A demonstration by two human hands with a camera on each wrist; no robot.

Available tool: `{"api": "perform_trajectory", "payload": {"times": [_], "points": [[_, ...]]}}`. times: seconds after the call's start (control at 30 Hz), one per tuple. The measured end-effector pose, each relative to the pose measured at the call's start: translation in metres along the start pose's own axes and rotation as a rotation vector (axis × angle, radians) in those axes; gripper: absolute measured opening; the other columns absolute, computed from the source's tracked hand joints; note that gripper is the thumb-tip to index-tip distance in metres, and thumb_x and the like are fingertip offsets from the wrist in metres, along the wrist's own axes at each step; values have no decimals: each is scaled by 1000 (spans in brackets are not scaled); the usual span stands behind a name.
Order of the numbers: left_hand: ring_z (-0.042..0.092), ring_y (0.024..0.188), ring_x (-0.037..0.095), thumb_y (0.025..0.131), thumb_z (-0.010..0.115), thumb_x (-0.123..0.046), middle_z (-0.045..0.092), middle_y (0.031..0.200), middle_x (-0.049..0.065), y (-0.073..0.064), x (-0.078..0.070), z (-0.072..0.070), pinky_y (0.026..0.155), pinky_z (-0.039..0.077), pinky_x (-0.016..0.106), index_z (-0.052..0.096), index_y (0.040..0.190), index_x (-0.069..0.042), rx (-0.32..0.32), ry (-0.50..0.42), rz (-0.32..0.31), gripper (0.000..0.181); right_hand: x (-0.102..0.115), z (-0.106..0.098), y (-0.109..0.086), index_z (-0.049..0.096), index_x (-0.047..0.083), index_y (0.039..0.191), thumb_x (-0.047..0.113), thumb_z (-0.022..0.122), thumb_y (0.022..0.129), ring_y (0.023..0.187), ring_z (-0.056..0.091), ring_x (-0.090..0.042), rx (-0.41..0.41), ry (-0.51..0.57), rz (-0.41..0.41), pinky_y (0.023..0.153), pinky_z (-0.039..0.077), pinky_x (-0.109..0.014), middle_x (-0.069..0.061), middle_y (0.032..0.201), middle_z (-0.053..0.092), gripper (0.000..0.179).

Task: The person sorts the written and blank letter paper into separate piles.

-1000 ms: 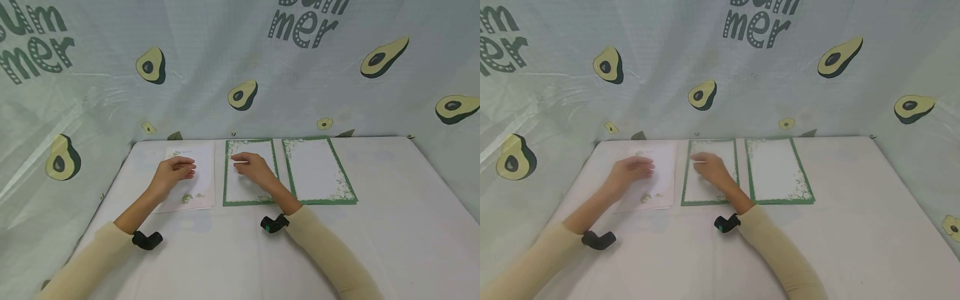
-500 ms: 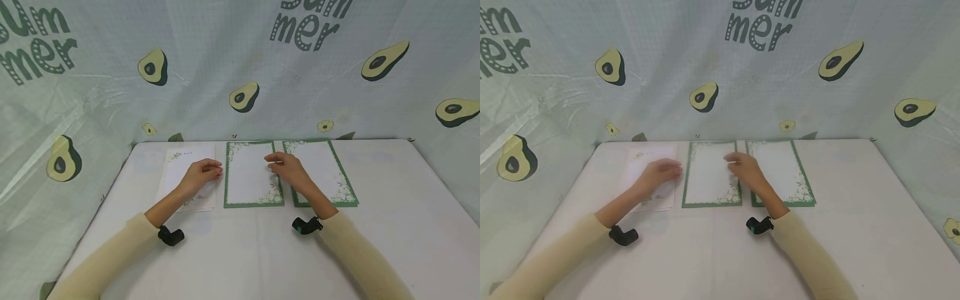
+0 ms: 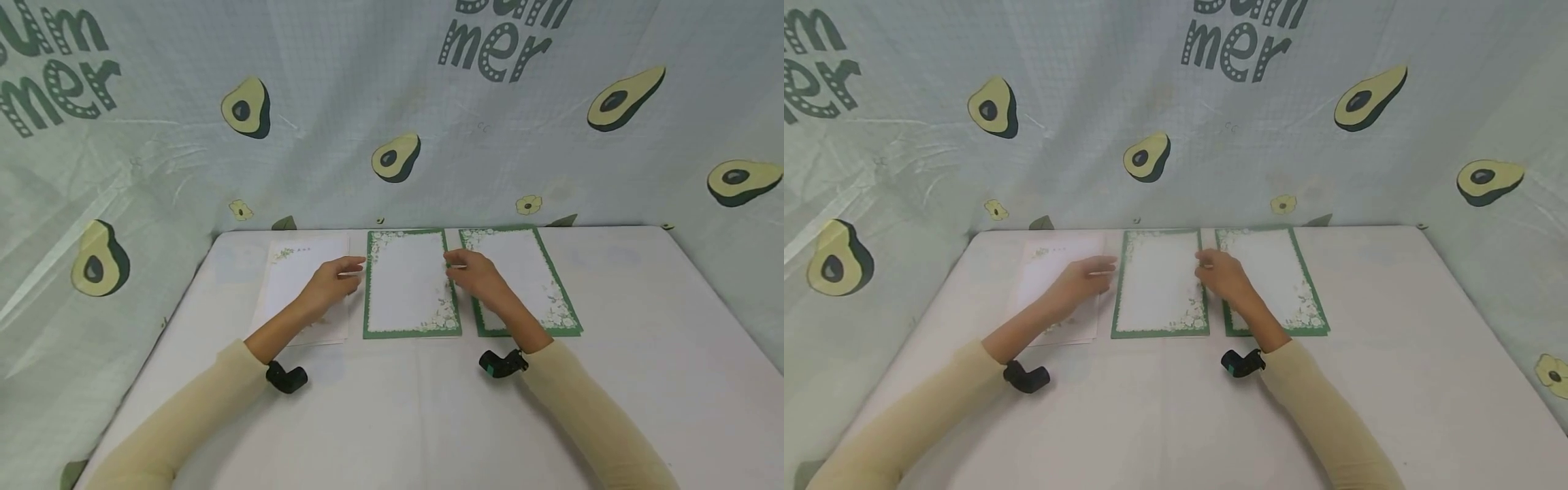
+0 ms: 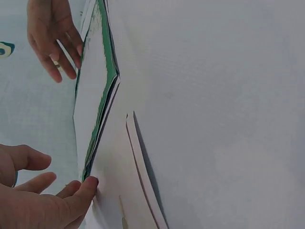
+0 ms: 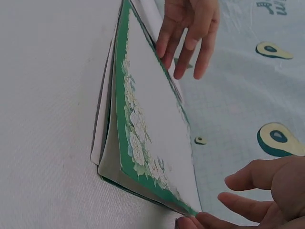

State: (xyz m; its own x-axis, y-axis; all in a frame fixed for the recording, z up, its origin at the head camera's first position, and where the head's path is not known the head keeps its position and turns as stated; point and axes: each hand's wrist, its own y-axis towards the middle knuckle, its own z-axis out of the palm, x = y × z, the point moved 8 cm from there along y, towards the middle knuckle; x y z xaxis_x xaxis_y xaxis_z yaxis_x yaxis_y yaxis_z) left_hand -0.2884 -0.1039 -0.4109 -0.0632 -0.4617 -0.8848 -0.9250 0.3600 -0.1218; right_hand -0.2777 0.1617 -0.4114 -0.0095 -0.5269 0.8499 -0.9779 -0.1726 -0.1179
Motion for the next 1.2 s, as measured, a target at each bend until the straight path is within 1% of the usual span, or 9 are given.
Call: {"api": "perform_trajectory", "payload": {"times": [0.13,0.23,0.43,0.5,0.6,0.8,0.97,1.1,1.2], "points": [[52,135,37,105,52,-10,47,151,21,-2,-1,1,108,50,50,44,153,-4,22,-2,-16,48,-2,-2,0,44,0,151,14,51,105,136,49,-40,12,-7,45,108,48,-54,-24,151,46,48],[53,133,38,105,52,-8,48,149,23,0,-3,1,107,51,49,44,151,1,25,-18,-14,47,-2,-2,2,43,-3,150,13,50,105,129,56,-41,18,8,47,105,52,-51,-26,149,47,48],[57,127,38,104,50,-3,51,142,27,7,3,5,99,55,36,41,148,10,34,-122,-50,47,-8,-2,2,47,-4,147,11,50,106,125,60,-39,10,52,58,103,54,-46,-25,146,51,44],[58,126,38,104,51,-2,51,141,28,8,6,5,95,55,32,41,148,10,28,-133,-62,47,-9,-2,2,48,-4,146,11,50,105,124,60,-38,5,63,54,102,54,-45,-25,145,52,44],[59,125,37,103,53,-2,51,140,27,9,9,4,92,54,30,42,147,10,10,-132,-72,47,-11,-3,2,51,-3,145,11,53,104,121,62,-37,-23,87,43,99,57,-44,-23,142,56,43],[60,124,32,103,56,-4,55,139,25,14,12,3,95,54,28,46,145,10,-10,-145,-92,46,-14,-8,6,53,-2,143,9,58,103,117,64,-34,-72,142,8,96,57,-40,-22,136,60,43],[66,113,25,102,59,-3,59,134,25,17,16,2,88,56,21,54,139,10,-34,-198,-106,40,-22,-4,10,53,-4,144,9,61,102,120,62,-34,-43,212,9,98,56,-36,-23,138,59,45],[69,107,18,101,61,-1,62,131,26,18,16,2,85,57,19,58,136,10,-46,-218,-82,37,-25,-1,10,50,-7,145,8,62,102,125,59,-35,1,263,7,100,55,-33,-25,145,53,47],[68,105,16,100,63,0,62,129,26,19,12,2,88,58,21,59,136,9,-54,-241,-56,37,-24,-2,10,48,-5,147,7,62,101,123,58,-35,0,293,-7,96,55,-30,-27,143,52,50]]}}
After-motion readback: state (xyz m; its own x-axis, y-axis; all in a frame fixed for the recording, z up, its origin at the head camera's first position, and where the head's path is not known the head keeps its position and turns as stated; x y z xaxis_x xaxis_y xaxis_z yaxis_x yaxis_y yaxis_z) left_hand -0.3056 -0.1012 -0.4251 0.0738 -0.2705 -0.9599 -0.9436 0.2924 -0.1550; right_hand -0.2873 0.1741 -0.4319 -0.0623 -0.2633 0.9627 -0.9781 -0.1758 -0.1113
